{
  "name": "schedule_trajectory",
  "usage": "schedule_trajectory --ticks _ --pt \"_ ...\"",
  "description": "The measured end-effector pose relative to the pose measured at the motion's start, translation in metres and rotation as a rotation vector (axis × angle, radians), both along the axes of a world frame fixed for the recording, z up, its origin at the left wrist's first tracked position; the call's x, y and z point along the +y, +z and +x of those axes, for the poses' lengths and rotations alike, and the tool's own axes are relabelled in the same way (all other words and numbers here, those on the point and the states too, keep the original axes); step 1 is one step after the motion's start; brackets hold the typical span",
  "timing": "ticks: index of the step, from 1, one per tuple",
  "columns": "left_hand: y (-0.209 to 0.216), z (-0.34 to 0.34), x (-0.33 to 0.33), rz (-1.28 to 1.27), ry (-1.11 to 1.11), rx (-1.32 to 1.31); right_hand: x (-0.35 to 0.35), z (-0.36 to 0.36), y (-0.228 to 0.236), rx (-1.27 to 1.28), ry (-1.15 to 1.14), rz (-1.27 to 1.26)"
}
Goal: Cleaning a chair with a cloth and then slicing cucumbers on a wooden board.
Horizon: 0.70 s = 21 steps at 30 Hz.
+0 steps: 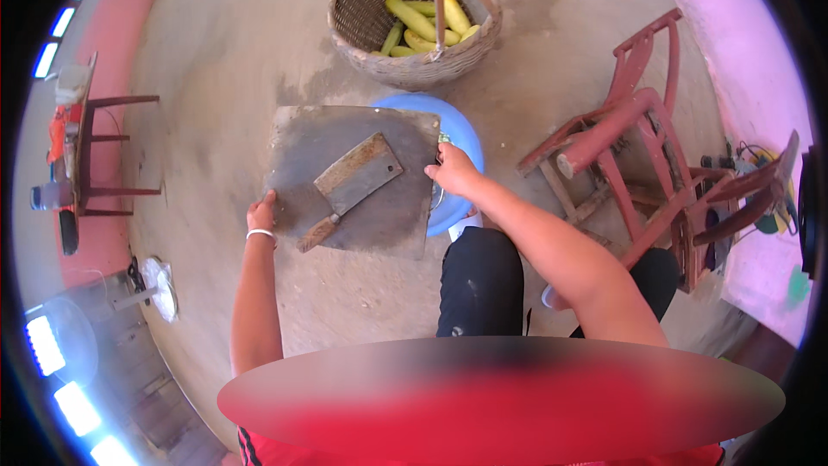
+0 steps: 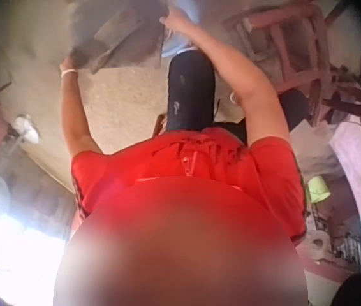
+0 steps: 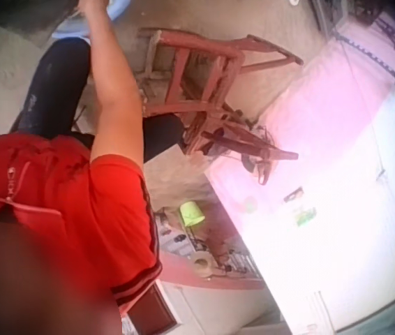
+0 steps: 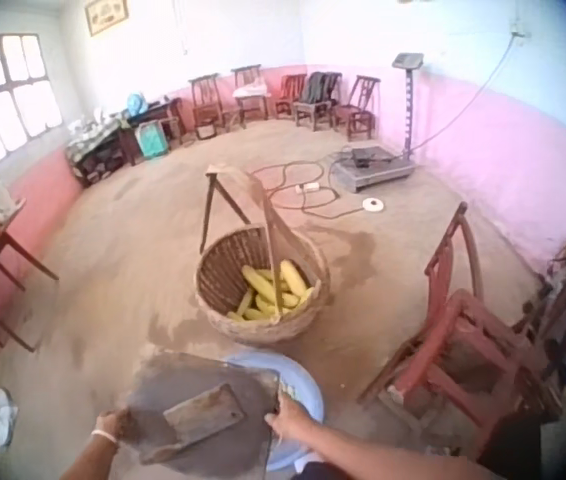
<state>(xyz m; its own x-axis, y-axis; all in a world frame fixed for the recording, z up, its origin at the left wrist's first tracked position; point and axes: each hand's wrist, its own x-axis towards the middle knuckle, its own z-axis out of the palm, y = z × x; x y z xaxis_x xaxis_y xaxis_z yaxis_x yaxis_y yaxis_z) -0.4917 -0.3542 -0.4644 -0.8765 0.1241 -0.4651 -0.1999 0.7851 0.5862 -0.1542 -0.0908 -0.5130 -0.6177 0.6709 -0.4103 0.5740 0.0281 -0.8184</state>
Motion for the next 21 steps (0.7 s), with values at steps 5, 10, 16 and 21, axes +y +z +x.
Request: schedule_trajectory --ticks 5,10,16,21 --pt "0.076 0.013 -0.002 -0.056 -0.166 -0.012 0.029 0.016 0.101 0.079 0.058 -0.017" --pt "0.131 0.047 0.028 0.343 -0.218 -0.199 0.057 0.079 0.145 0.123 0.036 -0.094" --pt "0.211 0.1 0.105 0.408 -0.513 -0.231 0.086 0.141 0.199 -0.064 -0.134 0.164" --pt "0.174 0.136 0.162 0.322 -0.56 -0.291 0.114 0.213 0.215 0.047 -0.23 0.138"
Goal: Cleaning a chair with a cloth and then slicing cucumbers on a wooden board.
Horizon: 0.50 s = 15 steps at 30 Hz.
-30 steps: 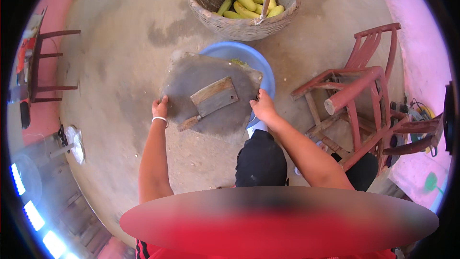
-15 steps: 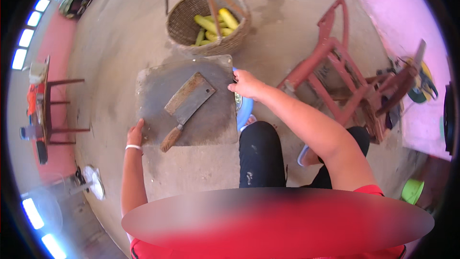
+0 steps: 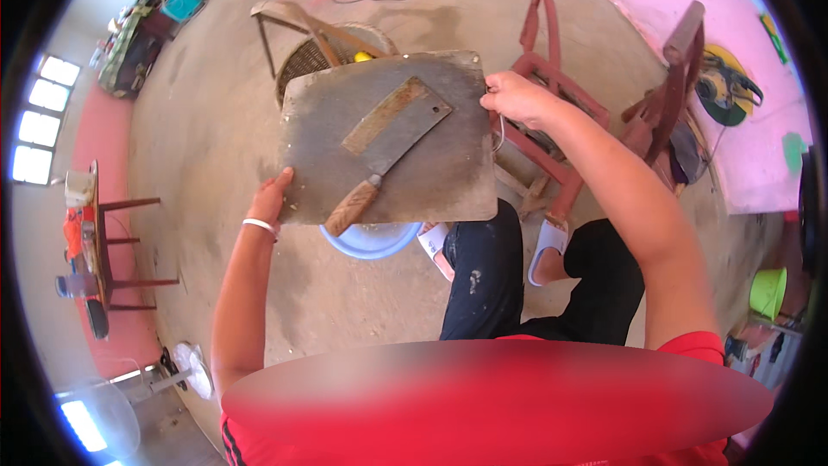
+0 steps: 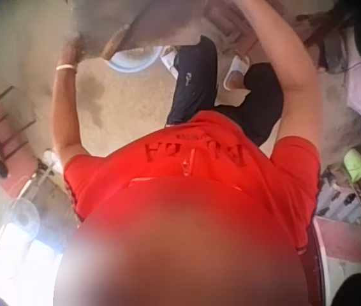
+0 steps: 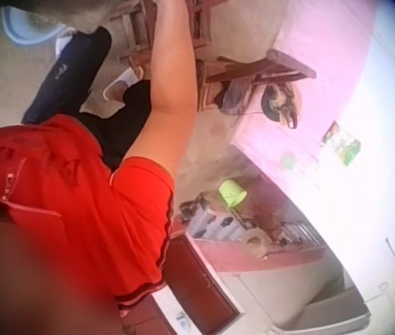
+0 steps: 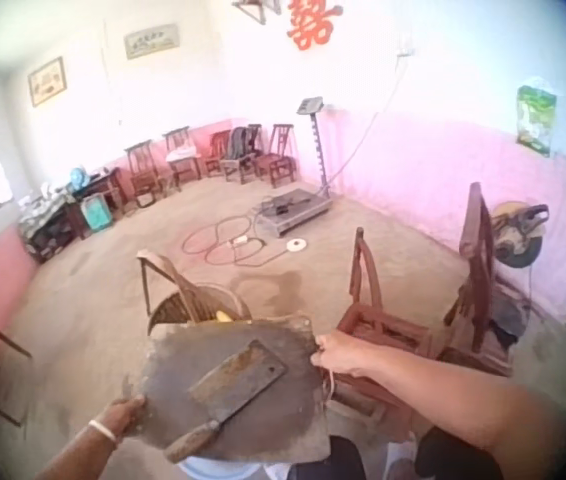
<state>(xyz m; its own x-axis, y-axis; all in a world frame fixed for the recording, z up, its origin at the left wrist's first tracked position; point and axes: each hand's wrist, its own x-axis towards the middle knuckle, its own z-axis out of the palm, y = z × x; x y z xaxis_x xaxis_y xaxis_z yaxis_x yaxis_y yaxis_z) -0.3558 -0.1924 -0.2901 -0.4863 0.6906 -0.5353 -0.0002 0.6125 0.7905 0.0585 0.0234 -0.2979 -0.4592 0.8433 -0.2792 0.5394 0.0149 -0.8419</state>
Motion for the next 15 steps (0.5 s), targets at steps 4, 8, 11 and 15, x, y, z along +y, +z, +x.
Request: schedule_trajectory --ticks 4,8,11,15 --pt "0.002 0.052 0.023 0.05 -0.033 -0.175 0.015 0.05 0.009 -0.035 -0.091 -0.034" --pt "0.003 0.157 0.052 0.043 -0.065 -0.421 0.05 0.122 0.009 -0.177 -0.244 -0.061" --pt "-0.018 0.227 0.053 0.071 -0.092 -0.583 0.085 0.164 -0.016 -0.273 -0.374 -0.103" --pt "-0.074 0.304 0.029 0.055 0.093 -0.636 0.115 0.189 -0.031 -0.487 -0.283 0.01"
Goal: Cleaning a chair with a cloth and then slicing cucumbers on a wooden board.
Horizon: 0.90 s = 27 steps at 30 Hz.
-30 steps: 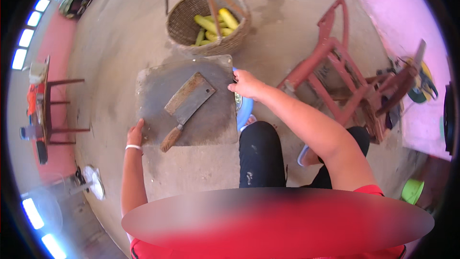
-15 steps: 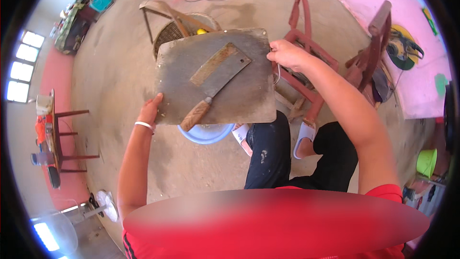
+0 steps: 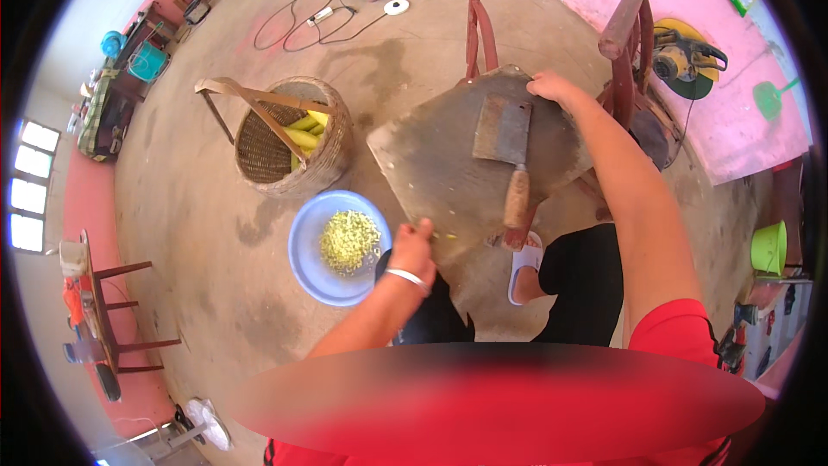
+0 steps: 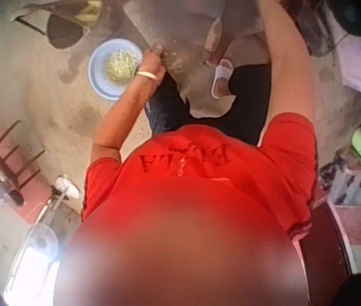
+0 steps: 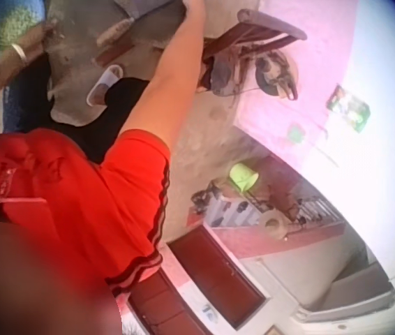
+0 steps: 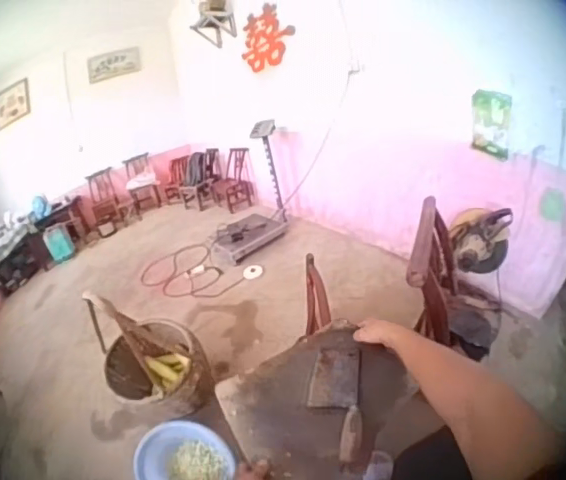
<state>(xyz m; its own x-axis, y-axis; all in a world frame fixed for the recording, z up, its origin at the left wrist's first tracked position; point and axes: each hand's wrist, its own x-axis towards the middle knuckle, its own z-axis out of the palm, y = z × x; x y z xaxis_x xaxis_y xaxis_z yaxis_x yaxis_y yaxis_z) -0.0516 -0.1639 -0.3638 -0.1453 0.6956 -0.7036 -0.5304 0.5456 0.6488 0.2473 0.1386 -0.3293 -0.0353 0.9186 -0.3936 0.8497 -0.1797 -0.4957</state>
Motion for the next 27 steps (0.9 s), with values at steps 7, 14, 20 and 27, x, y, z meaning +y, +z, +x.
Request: schedule_trajectory --ticks 7,14,20,27 --pt "-0.007 0.088 -0.028 -0.046 0.142 -0.164 0.018 -0.01 -0.021 0.069 0.069 0.052" --pt "-0.087 0.101 -0.066 0.293 -0.212 -0.11 0.022 0.015 -0.072 0.14 0.061 0.155" --pt "-0.116 0.166 -0.069 0.199 -0.294 -0.163 0.004 0.051 -0.077 0.147 -0.073 0.361" --pt "-0.079 0.17 -0.047 0.116 0.048 -0.276 -0.033 0.084 -0.044 -0.024 -0.081 0.3"
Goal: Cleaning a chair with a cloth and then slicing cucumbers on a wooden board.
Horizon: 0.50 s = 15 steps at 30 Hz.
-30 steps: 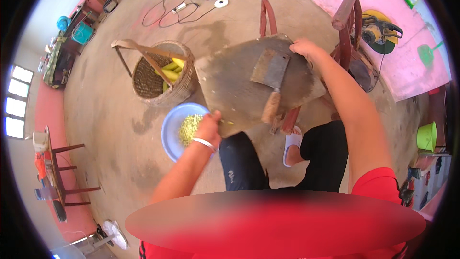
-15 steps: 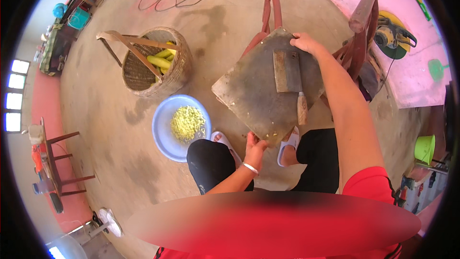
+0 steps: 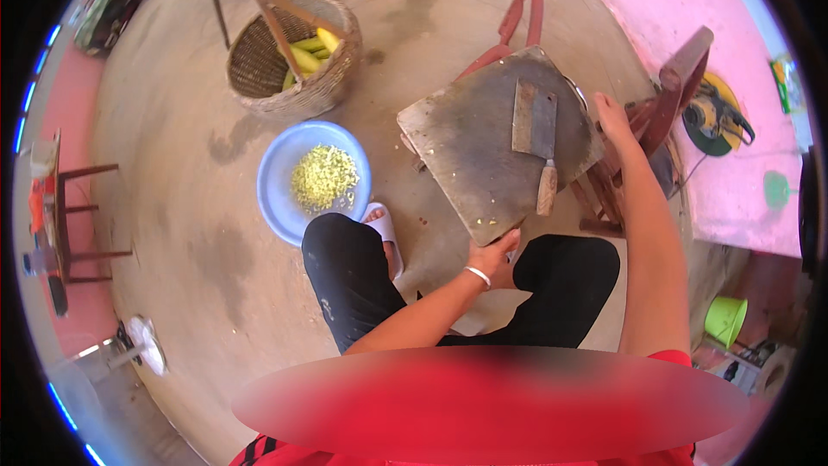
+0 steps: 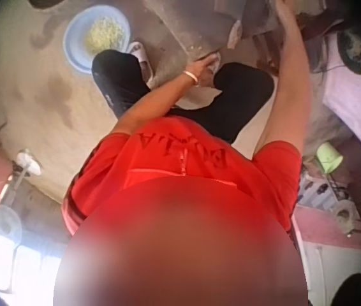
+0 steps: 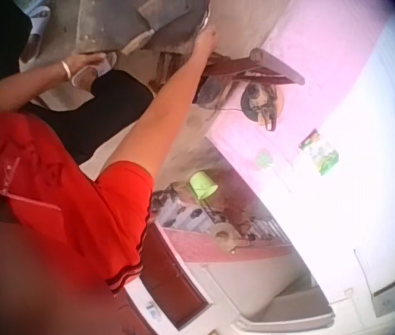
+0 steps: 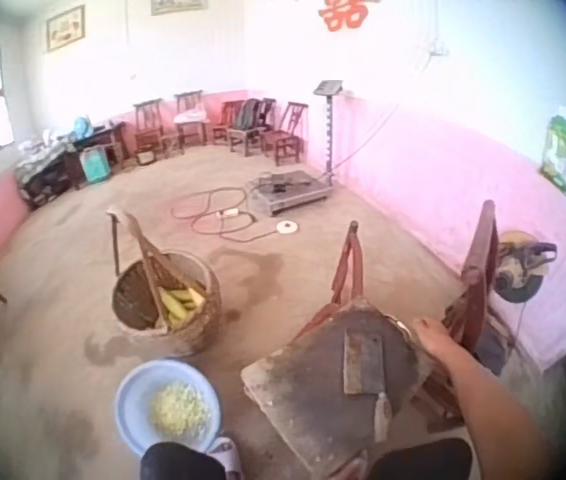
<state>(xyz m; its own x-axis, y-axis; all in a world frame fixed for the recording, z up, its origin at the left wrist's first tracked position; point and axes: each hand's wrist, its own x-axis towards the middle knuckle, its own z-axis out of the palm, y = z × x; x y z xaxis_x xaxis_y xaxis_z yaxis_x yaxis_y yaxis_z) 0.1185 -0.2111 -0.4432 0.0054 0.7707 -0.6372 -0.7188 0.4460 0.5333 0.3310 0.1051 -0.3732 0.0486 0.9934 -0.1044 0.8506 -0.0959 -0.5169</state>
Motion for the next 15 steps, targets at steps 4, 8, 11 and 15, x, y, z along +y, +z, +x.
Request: schedule_trajectory --ticks 4,8,11,15 --pt "-0.005 -0.039 -0.013 0.009 -0.073 0.032 0.007 -0.024 0.011 -0.026 0.026 -0.016" --pt "-0.004 -0.104 -0.046 -0.01 -0.167 0.108 0.01 -0.071 0.012 -0.011 0.16 0.062" --pt "0.001 -0.133 -0.07 -0.067 -0.196 0.083 0.017 -0.083 0.001 -0.075 0.351 0.123" --pt "0.009 -0.154 -0.101 -0.105 -0.162 0.073 0.021 -0.105 0.002 -0.512 0.778 0.374"
